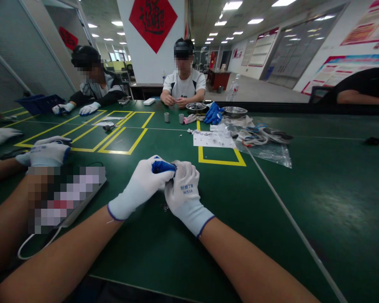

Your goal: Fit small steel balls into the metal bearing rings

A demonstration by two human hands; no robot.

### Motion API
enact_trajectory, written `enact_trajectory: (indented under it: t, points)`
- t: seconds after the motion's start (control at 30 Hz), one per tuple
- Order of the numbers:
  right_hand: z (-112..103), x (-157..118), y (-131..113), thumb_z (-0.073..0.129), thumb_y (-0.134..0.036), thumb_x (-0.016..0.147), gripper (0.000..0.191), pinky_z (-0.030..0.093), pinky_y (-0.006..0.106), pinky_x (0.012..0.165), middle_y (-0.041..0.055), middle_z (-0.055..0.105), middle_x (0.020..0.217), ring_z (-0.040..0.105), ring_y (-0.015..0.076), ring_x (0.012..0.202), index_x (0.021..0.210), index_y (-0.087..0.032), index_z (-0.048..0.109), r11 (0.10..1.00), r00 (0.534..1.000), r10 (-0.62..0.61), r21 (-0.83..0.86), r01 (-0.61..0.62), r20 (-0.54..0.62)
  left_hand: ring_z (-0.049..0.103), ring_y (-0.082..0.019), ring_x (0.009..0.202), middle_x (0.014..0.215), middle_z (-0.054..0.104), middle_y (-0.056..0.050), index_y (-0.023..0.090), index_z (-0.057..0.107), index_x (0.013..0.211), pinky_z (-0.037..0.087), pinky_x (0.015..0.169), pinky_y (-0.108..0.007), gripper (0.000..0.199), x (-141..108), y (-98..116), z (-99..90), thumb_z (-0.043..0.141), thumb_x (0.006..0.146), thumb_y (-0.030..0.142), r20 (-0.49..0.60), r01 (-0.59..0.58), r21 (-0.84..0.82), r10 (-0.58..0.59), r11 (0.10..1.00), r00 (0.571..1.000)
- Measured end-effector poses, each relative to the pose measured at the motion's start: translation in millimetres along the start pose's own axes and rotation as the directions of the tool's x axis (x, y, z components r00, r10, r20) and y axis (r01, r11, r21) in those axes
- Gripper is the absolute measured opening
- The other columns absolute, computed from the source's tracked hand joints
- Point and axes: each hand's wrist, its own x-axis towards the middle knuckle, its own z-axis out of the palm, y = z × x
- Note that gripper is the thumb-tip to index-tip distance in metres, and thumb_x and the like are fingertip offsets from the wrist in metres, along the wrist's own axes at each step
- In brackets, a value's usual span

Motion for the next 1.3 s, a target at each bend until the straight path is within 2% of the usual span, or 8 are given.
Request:
enact_trajectory:
  t: [0.13,0.43,0.53,0.67,0.73,0.93,1.13,1.3]
  points:
    - [0,-1,1,0.058,-0.020,0.081,0.046,0.046,0.058,0.093,0.0151,0.056,0.115,0.053,0.0354,0.105,0.127,-0.019,0.051,1.000,1.000,0.013,-0.007,-0.013,-0.002,0.065,-0.017,0.074,0.078,0.069,0.000,0.017,0.068,0.079,0.057,0.073,-0.033,0.010,3,-7,3.7,0.077,0.078,0.018,0.046,0.063,-0.137,-0.057,0.989,0.997]
    - [0,2,6,0.056,-0.019,0.084,0.038,0.052,0.054,0.093,0.0130,0.061,0.115,0.060,0.0324,0.106,0.122,-0.022,0.055,0.990,1.000,0.002,0.142,-0.001,-0.013,0.063,-0.019,0.087,0.093,0.062,-0.001,0.019,0.065,0.081,0.055,0.080,-0.035,0.015,-3,2,8.5,0.079,0.077,0.015,-0.158,-0.047,0.148,0.071,0.988,0.985]
    - [-2,6,7,0.057,-0.021,0.085,0.032,0.054,0.053,0.093,0.0124,0.062,0.112,0.062,0.0317,0.105,0.118,-0.022,0.056,0.973,0.999,0.002,0.232,0.010,-0.048,0.062,-0.019,0.088,0.094,0.061,-0.001,0.020,0.061,0.087,0.054,0.081,-0.034,0.020,-3,-1,9.7,0.078,0.077,0.016,-0.184,-0.056,0.126,0.079,0.990,0.980]
    - [-2,10,10,0.055,-0.027,0.092,0.025,0.055,0.049,0.093,0.0125,0.064,0.111,0.064,0.0293,0.103,0.117,-0.021,0.056,0.952,0.992,0.110,0.292,-0.088,-0.059,0.066,-0.020,0.096,0.102,0.066,-0.004,0.020,0.059,0.096,0.055,0.092,-0.037,0.020,2,-9,8.8,0.062,0.081,0.007,-0.164,-0.057,-0.041,0.050,0.998,0.985]
    - [-1,12,13,0.056,-0.027,0.091,0.025,0.056,0.048,0.093,0.0117,0.066,0.109,0.065,0.0285,0.101,0.115,-0.022,0.057,0.934,0.980,0.191,0.317,-0.163,-0.060,0.066,-0.021,0.099,0.103,0.066,-0.006,0.020,0.061,0.095,0.055,0.096,-0.038,0.024,4,-11,8.1,0.056,0.080,0.003,-0.151,-0.056,0.019,0.059,0.998,0.987]
    - [0,17,24,0.059,-0.024,0.082,0.022,0.057,0.045,0.088,0.0086,0.068,0.101,0.065,0.0267,0.092,0.104,-0.024,0.059,0.883,0.937,0.340,0.370,-0.287,-0.083,0.069,-0.026,0.092,0.096,0.071,-0.007,0.021,0.071,0.084,0.058,0.088,-0.040,0.012,1,-10,4.9,0.064,0.082,0.012,0.246,-0.091,0.356,0.001,0.930,0.969]
    - [1,19,28,0.056,-0.022,0.079,0.017,0.056,0.041,0.083,0.0063,0.066,0.094,0.063,0.0246,0.087,0.096,-0.024,0.058,0.897,0.951,0.297,0.369,-0.245,-0.089,0.074,-0.024,0.096,0.104,0.078,-0.005,0.024,0.082,0.095,0.058,0.094,-0.036,0.023,5,-21,-7.8,0.069,0.080,0.013,0.488,-0.188,0.321,0.008,0.928,0.873]
    - [-2,21,25,0.054,-0.020,0.078,0.018,0.056,0.043,0.085,0.0066,0.065,0.093,0.063,0.0249,0.087,0.095,-0.023,0.058,0.886,0.959,0.279,0.397,-0.239,-0.046,0.073,-0.023,0.107,0.119,0.077,-0.005,0.027,0.083,0.108,0.056,0.103,-0.034,0.039,8,-26,-17.9,0.065,0.082,0.006,0.681,-0.373,0.266,0.101,0.889,0.726]
